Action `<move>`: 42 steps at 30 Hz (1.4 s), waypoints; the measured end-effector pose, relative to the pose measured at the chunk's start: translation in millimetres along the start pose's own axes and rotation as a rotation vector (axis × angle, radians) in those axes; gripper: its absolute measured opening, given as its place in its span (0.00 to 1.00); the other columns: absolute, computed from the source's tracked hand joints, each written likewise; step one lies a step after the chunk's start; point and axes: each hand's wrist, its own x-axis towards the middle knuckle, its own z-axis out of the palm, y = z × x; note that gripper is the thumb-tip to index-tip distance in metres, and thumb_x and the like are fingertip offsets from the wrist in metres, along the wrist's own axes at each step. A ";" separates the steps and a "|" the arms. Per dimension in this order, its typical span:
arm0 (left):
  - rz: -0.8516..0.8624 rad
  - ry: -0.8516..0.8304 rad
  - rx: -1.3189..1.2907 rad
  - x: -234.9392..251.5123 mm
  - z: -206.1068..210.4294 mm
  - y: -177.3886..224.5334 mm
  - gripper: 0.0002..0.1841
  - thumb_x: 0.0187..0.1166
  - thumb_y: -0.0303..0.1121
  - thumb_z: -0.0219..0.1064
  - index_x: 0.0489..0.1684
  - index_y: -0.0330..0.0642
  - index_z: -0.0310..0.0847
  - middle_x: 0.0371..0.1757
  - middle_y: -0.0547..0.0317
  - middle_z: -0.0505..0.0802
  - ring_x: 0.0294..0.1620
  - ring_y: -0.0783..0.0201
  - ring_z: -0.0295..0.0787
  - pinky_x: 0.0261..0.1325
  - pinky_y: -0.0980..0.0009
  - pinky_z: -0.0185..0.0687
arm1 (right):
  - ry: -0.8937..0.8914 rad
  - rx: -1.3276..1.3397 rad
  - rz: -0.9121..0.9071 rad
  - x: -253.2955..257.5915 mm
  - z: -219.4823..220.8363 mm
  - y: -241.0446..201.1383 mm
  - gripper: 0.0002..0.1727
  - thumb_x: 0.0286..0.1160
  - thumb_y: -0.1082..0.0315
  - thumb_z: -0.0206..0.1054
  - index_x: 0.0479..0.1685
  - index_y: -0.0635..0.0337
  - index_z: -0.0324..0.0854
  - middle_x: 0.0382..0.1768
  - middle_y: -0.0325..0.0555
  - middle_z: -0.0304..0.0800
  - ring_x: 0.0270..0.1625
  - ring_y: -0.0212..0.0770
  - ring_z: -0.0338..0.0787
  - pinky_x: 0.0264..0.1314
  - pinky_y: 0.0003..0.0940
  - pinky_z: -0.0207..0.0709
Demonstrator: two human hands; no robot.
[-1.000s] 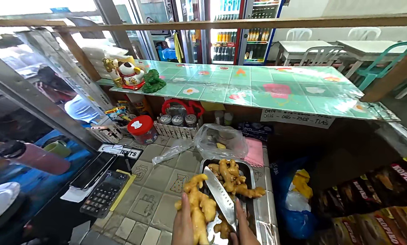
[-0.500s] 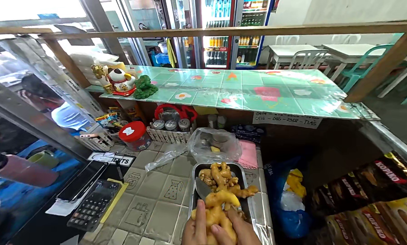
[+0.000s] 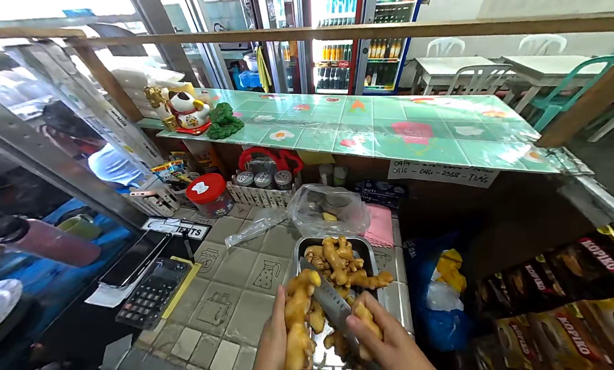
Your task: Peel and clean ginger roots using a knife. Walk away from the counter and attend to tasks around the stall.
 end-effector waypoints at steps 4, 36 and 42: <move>0.166 0.023 0.536 33.4 -24.1 -24.9 0.37 0.87 0.65 0.44 0.41 0.38 0.88 0.31 0.51 0.92 0.35 0.55 0.91 0.44 0.49 0.87 | -0.012 0.052 0.092 1.3 -0.1 25.4 0.18 0.85 0.53 0.63 0.57 0.59 0.79 0.39 0.43 0.87 0.36 0.35 0.87 0.39 0.35 0.84; 0.063 -0.507 0.359 4.3 -29.8 8.8 0.31 0.92 0.57 0.39 0.66 0.41 0.79 0.45 0.54 0.95 0.40 0.58 0.96 0.43 0.58 0.94 | 0.111 0.240 0.106 13.2 -1.0 2.0 0.14 0.86 0.59 0.62 0.56 0.58 0.85 0.41 0.43 0.90 0.29 0.34 0.87 0.29 0.28 0.83; 0.055 -0.388 0.212 7.3 -37.4 1.8 0.21 0.92 0.47 0.51 0.58 0.38 0.83 0.40 0.54 0.95 0.38 0.59 0.95 0.42 0.61 0.94 | 0.138 0.345 0.163 13.5 0.4 9.2 0.19 0.91 0.57 0.55 0.62 0.60 0.82 0.43 0.47 0.91 0.33 0.39 0.91 0.34 0.34 0.89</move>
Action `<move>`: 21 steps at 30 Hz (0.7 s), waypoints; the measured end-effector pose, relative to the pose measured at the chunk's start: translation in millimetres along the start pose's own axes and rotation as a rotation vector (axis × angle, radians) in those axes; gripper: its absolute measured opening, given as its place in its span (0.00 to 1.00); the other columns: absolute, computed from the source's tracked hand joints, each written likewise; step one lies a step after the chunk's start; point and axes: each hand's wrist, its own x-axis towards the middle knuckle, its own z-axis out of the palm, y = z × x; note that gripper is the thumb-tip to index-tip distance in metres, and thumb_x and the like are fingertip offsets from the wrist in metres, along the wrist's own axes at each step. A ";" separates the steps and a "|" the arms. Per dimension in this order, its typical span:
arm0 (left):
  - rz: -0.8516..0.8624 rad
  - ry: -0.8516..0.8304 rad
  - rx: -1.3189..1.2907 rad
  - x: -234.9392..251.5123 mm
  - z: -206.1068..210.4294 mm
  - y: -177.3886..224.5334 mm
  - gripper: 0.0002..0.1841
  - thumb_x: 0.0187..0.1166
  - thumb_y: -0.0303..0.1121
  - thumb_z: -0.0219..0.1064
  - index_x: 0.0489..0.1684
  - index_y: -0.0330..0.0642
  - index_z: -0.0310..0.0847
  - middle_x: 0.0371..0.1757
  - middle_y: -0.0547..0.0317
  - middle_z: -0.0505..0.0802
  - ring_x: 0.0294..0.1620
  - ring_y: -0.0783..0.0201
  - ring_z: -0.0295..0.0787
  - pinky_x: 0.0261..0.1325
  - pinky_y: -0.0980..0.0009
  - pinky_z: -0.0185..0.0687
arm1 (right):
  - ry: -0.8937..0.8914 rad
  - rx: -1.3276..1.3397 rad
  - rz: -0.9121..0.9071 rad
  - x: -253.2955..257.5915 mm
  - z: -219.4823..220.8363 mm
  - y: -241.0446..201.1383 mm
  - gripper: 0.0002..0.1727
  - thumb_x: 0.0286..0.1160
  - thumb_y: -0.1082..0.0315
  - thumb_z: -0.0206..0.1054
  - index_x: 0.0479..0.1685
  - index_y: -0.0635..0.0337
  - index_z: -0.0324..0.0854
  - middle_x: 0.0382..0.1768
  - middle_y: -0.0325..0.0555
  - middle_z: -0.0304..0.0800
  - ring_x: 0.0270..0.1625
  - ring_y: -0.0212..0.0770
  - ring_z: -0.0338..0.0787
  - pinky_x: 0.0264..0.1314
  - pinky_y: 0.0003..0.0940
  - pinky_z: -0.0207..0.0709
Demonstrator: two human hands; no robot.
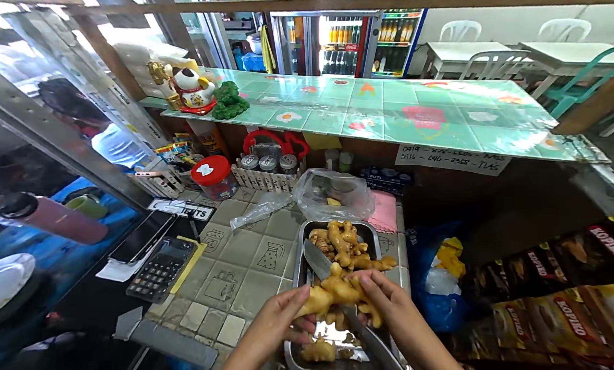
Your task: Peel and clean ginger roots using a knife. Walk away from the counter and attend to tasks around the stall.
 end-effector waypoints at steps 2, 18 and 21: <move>0.021 0.109 0.010 0.9 -7.0 1.5 0.22 0.92 0.47 0.52 0.60 0.38 0.83 0.40 0.53 0.94 0.38 0.58 0.95 0.43 0.60 0.94 | 0.008 -0.072 0.005 0.9 -1.7 6.4 0.22 0.94 0.56 0.47 0.69 0.60 0.78 0.47 0.48 0.91 0.35 0.40 0.92 0.37 0.35 0.89; -0.027 0.261 0.200 -15.0 -57.5 -19.5 0.21 0.92 0.46 0.54 0.62 0.39 0.83 0.42 0.54 0.94 0.39 0.60 0.94 0.43 0.61 0.92 | 0.140 -0.671 -0.205 -60.0 -13.6 26.5 0.32 0.75 0.69 0.66 0.83 0.61 0.70 0.42 0.52 0.87 0.34 0.42 0.86 0.37 0.41 0.83; 0.008 0.166 0.273 11.2 -34.8 -18.2 0.23 0.91 0.49 0.54 0.66 0.41 0.83 0.43 0.55 0.95 0.39 0.61 0.95 0.45 0.61 0.92 | 0.164 -0.556 -0.224 -62.1 -20.2 14.2 0.24 0.84 0.61 0.66 0.75 0.60 0.76 0.32 0.45 0.87 0.24 0.36 0.83 0.28 0.35 0.81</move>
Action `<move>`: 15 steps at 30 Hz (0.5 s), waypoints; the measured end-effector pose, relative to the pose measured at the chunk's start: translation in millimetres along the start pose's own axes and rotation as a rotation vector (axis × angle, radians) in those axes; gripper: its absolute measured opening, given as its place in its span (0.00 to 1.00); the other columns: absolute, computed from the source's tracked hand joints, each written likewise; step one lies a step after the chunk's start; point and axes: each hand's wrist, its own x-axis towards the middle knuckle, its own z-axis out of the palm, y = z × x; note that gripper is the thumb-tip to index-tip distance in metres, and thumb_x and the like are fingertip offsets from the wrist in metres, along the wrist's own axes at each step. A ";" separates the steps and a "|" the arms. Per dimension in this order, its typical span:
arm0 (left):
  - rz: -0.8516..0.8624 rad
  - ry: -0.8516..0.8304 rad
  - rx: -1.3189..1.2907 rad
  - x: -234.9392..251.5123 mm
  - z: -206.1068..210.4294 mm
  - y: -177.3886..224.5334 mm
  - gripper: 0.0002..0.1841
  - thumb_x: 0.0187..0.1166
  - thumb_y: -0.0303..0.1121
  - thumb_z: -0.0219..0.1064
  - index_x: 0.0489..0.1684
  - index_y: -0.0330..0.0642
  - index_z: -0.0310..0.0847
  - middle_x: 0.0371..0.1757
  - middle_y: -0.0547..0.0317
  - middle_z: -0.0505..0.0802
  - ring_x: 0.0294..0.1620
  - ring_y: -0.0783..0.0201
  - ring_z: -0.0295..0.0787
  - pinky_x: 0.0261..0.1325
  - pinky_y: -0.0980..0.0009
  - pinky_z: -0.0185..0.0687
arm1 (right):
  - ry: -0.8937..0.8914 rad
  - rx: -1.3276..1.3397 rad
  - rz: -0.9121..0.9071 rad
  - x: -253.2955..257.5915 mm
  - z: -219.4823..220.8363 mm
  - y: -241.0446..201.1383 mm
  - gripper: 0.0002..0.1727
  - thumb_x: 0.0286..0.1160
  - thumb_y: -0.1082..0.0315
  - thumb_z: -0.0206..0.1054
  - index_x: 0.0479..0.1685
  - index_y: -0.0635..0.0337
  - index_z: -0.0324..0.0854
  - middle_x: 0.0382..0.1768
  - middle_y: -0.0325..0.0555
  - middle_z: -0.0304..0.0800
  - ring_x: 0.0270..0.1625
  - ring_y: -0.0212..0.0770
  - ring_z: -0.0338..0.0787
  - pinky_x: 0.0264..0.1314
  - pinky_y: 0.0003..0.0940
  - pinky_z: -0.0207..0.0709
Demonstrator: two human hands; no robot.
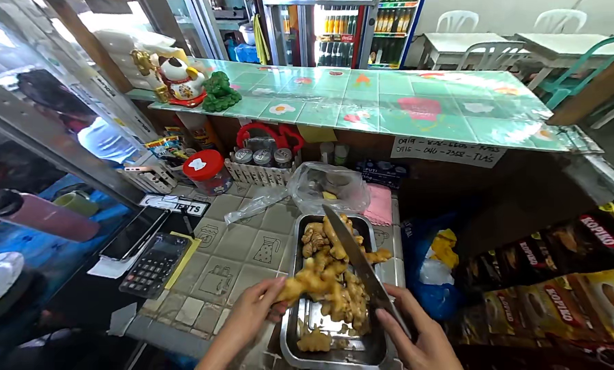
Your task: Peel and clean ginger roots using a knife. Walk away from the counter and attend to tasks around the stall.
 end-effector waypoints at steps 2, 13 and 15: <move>0.058 -0.042 0.094 17.0 19.2 6.4 0.24 0.90 0.51 0.54 0.66 0.42 0.83 0.47 0.55 0.95 0.44 0.62 0.95 0.51 0.62 0.92 | 0.018 0.076 0.045 1.3 -1.3 -1.8 0.18 0.86 0.60 0.63 0.68 0.58 0.79 0.29 0.42 0.87 0.20 0.33 0.82 0.22 0.33 0.81; 0.785 0.001 0.964 -3.1 65.5 -26.9 0.09 0.78 0.39 0.68 0.46 0.47 0.90 0.50 0.48 0.92 0.54 0.43 0.90 0.50 0.45 0.87 | -0.050 0.487 0.138 -4.4 -2.5 5.4 0.24 0.87 0.72 0.56 0.81 0.65 0.69 0.30 0.43 0.91 0.24 0.32 0.84 0.28 0.28 0.80; 0.670 -0.209 1.040 -7.4 67.7 -32.2 0.10 0.77 0.37 0.70 0.49 0.45 0.91 0.49 0.48 0.93 0.56 0.41 0.89 0.54 0.43 0.84 | -0.071 0.502 0.151 -2.6 -5.3 0.6 0.26 0.89 0.67 0.56 0.85 0.61 0.68 0.27 0.41 0.88 0.25 0.33 0.84 0.30 0.29 0.81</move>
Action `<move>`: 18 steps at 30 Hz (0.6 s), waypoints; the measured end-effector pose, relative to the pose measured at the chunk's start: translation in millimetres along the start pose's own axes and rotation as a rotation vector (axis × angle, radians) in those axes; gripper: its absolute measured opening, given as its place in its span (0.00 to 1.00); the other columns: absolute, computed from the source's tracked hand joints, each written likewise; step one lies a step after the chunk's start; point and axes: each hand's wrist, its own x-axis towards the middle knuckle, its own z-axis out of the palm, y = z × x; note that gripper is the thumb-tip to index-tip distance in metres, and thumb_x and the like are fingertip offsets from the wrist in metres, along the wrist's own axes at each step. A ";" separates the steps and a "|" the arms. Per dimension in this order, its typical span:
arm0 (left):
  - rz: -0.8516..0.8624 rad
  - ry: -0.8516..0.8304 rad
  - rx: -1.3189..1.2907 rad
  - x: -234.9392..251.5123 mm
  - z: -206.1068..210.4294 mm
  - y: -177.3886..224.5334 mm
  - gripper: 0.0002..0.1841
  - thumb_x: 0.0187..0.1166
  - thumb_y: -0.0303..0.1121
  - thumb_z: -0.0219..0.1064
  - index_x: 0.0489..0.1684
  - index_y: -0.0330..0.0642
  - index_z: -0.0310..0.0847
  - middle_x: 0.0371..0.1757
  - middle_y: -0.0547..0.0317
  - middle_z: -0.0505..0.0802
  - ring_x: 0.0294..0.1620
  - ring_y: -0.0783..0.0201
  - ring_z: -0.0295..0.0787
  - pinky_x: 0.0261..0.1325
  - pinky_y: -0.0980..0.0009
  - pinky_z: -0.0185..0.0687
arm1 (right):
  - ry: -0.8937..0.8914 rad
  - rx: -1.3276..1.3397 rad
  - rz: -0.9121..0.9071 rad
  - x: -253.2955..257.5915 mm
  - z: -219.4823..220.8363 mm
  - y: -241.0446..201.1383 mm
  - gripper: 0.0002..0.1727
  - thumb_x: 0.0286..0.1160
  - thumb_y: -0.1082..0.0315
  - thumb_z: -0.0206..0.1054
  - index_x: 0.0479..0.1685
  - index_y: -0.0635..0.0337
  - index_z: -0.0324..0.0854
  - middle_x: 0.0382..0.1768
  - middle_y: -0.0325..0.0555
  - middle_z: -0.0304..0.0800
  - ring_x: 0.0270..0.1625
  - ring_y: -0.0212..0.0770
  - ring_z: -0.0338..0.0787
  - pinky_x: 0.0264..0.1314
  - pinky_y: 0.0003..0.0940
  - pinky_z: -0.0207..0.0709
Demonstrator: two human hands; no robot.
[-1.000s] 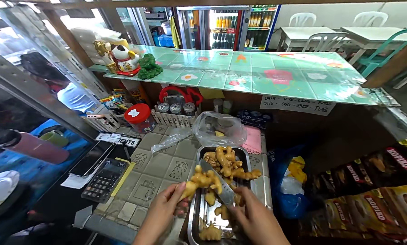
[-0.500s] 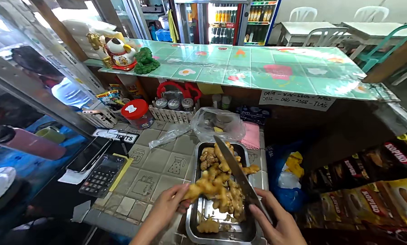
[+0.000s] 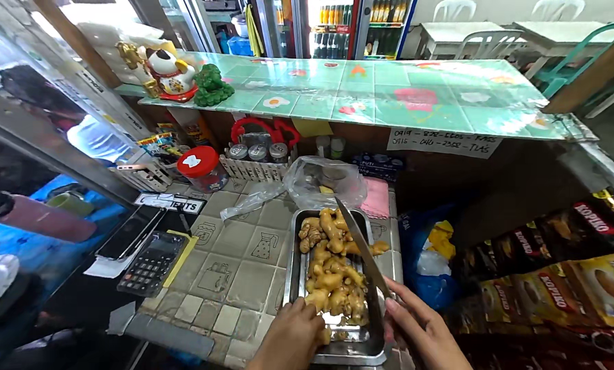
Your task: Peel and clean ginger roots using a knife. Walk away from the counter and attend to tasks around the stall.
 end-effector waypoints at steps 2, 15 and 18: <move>-0.015 -0.078 0.094 2.7 2.6 3.8 0.12 0.76 0.34 0.70 0.54 0.47 0.92 0.53 0.48 0.92 0.60 0.42 0.87 0.58 0.44 0.81 | -0.044 -0.014 -0.005 2.5 -0.8 -4.1 0.28 0.90 0.63 0.54 0.88 0.61 0.65 0.25 0.39 0.85 0.23 0.33 0.82 0.28 0.29 0.80; -0.300 0.112 -1.100 16.5 -24.6 -2.6 0.18 0.85 0.41 0.61 0.63 0.39 0.82 0.51 0.57 0.91 0.45 0.66 0.91 0.50 0.66 0.89 | 0.036 -0.111 -0.092 -5.8 8.7 -5.8 0.24 0.92 0.59 0.51 0.71 0.68 0.78 0.25 0.29 0.79 0.24 0.23 0.75 0.31 0.22 0.74; -0.439 0.197 -1.635 21.8 -52.3 22.5 0.17 0.93 0.35 0.46 0.60 0.36 0.78 0.43 0.57 0.94 0.40 0.64 0.94 0.46 0.65 0.92 | -0.016 -0.295 -0.193 -7.8 12.8 -14.9 0.25 0.90 0.57 0.58 0.80 0.58 0.77 0.59 0.40 0.93 0.36 0.24 0.86 0.42 0.25 0.83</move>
